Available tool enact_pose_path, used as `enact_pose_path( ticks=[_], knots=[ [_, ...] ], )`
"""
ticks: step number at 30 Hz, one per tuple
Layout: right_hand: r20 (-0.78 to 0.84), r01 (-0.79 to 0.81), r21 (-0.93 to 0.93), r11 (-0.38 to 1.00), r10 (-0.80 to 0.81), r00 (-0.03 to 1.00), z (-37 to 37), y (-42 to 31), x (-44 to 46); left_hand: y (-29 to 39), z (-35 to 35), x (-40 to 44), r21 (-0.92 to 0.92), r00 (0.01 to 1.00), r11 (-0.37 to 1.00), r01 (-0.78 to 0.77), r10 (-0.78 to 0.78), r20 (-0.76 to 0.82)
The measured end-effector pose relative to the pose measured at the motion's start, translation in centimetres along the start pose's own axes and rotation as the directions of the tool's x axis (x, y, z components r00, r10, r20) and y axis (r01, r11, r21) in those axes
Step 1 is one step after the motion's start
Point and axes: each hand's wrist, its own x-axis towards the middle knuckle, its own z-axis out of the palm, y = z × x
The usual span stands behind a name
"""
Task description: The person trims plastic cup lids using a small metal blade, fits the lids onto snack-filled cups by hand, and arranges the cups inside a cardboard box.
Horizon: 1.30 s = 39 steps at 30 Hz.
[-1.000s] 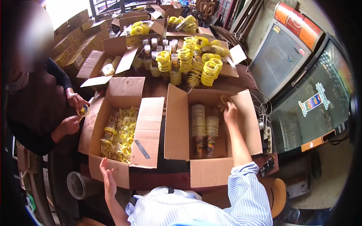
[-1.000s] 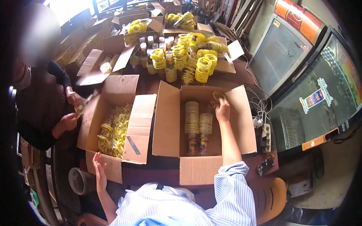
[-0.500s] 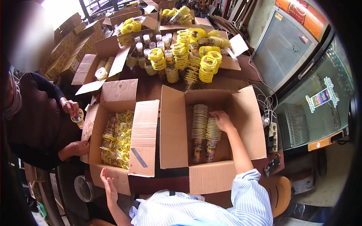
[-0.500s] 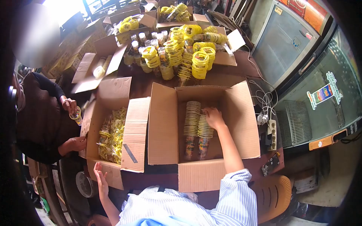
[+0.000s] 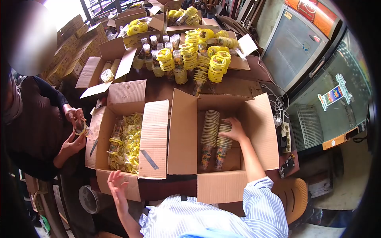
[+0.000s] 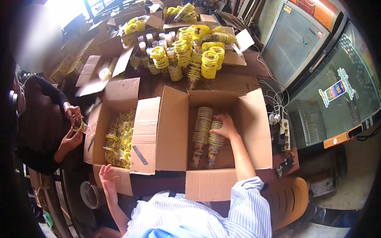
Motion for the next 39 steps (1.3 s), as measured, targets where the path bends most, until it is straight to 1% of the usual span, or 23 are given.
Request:
enact_pose_path(
  ticks=[2, 4, 6, 8, 9, 10, 12, 13, 15, 16, 17, 18, 19, 20, 21, 22, 24, 25, 28, 29, 33, 36, 39],
  knots=[
    [-0.15, 0.103, -0.09, 0.991, -0.116, 0.982, -2.0, -4.5, -2.0, 2.7, 3.2, 0.7, -0.203, 0.983, 0.978, -0.051, 0.085, 0.162],
    [-0.231, 0.199, -0.172, 0.965, -0.236, 0.944, -3.0, -8.1, -5.2, 3.8, 7.3, 1.4, -0.264, 0.916, 0.963, 0.049, 0.062, 0.396],
    [-0.266, 0.32, -0.187, 0.929, -0.362, 0.894, -2.4, -9.6, -8.8, 4.5, 11.7, 2.4, -0.107, 0.753, 0.991, 0.075, 0.014, 0.658],
    [-0.274, 0.468, -0.079, 0.88, -0.471, 0.839, -2.8, -11.9, -11.8, 4.9, 16.7, 3.3, -0.046, 0.7, 0.988, -0.145, 0.135, 0.701],
    [-0.25, 0.455, -0.043, 0.889, -0.451, 0.857, -3.1, -12.8, -13.1, 4.4, 19.0, 3.8, -0.071, 0.676, 0.956, -0.285, 0.252, 0.693],
    [-0.247, 0.44, 0.082, 0.894, -0.41, 0.878, -3.1, -13.4, -14.1, 3.6, 21.1, 4.2, -0.095, 0.634, 0.902, -0.42, 0.367, 0.681],
    [-0.314, 0.389, 0.11, 0.915, -0.339, 0.887, -3.0, -14.6, -15.0, 2.4, 24.0, 4.8, -0.194, 0.525, 0.916, -0.35, 0.363, 0.77],
    [-0.327, 0.338, 0.103, 0.936, -0.289, 0.9, -3.1, -15.1, -15.1, 2.2, 25.0, 5.0, -0.19, 0.467, 0.893, -0.408, 0.383, 0.797],
    [-0.364, 0.232, 0.09, 0.969, -0.185, 0.913, -3.1, -15.9, -15.3, 0.6, 26.2, 4.7, -0.216, 0.491, 0.934, -0.285, 0.336, 0.804],
    [-0.315, 0.156, -0.049, 0.987, -0.163, 0.935, -3.9, -17.0, -15.1, -0.1, 26.7, 4.4, -0.225, 0.501, 0.95, -0.218, 0.306, 0.81],
    [-0.309, 0.15, -0.182, 0.972, -0.201, 0.93, -4.2, -17.7, -14.5, -0.9, 27.0, 4.3, -0.278, 0.508, 0.908, -0.312, 0.407, 0.759],
    [-0.296, 0.141, -0.31, 0.94, -0.236, 0.925, -4.0, -18.3, -14.0, -1.7, 27.3, 4.0, -0.291, 0.52, 0.902, -0.32, 0.424, 0.742],
    [-0.222, 0.092, -0.316, 0.944, -0.168, 0.961, -3.1, -18.2, -13.8, -1.3, 27.4, 3.6, -0.275, 0.577, 0.914, -0.298, 0.402, 0.711],
    [-0.191, 0.053, -0.401, 0.915, -0.14, 0.972, -2.7, -18.3, -13.8, -0.9, 27.4, 3.3, -0.26, 0.632, 0.926, -0.274, 0.377, 0.677],
    [-0.197, 0.002, -0.408, 0.913, -0.091, 0.976, -2.2, -18.1, -13.6, -1.4, 27.7, 3.4, -0.255, 0.616, 0.886, -0.386, 0.454, 0.644],
    [-0.201, -0.045, -0.415, 0.909, -0.043, 0.979, -1.8, -17.8, -13.5, -1.8, 27.9, 3.3, -0.315, 0.632, 0.898, -0.308, 0.44, 0.638],
    [-0.219, -0.049, -0.423, 0.905, -0.05, 0.974, -1.7, -17.5, -13.7, -2.4, 28.1, 2.7, -0.418, 0.665, 0.898, -0.136, 0.395, 0.633],
    [-0.225, -0.048, -0.428, 0.903, -0.054, 0.973, -1.8, -17.4, -13.8, -2.3, 27.9, 3.0, -0.337, 0.603, 0.876, -0.346, 0.482, 0.635],
    [-0.213, -0.049, -0.403, 0.914, -0.042, 0.976, -2.1, -17.2, -14.0, -2.7, 28.0, 3.1, -0.282, 0.562, 0.917, -0.281, 0.396, 0.726],
    [-0.22, -0.04, -0.383, 0.923, -0.048, 0.974, -2.2, -17.2, -14.2, -2.9, 28.2, 2.9, -0.295, 0.591, 0.927, -0.232, 0.376, 0.714],
    [-0.193, -0.025, -0.419, 0.908, -0.062, 0.979, -1.3, -16.4, -14.2, -3.7, 28.1, 2.6, -0.266, 0.58, 0.905, -0.332, 0.418, 0.699],
    [-0.162, -0.032, -0.429, 0.903, -0.042, 0.986, -1.3, -16.2, -14.1, -3.5, 28.1, 2.6, -0.261, 0.582, 0.915, -0.308, 0.398, 0.71],
    [-0.21, 0.038, -0.215, 0.976, -0.084, 0.974, -2.1, -15.3, -14.3, -2.5, 28.4, 2.7, -0.303, 0.57, 0.906, -0.297, 0.422, 0.705]
  ],
)
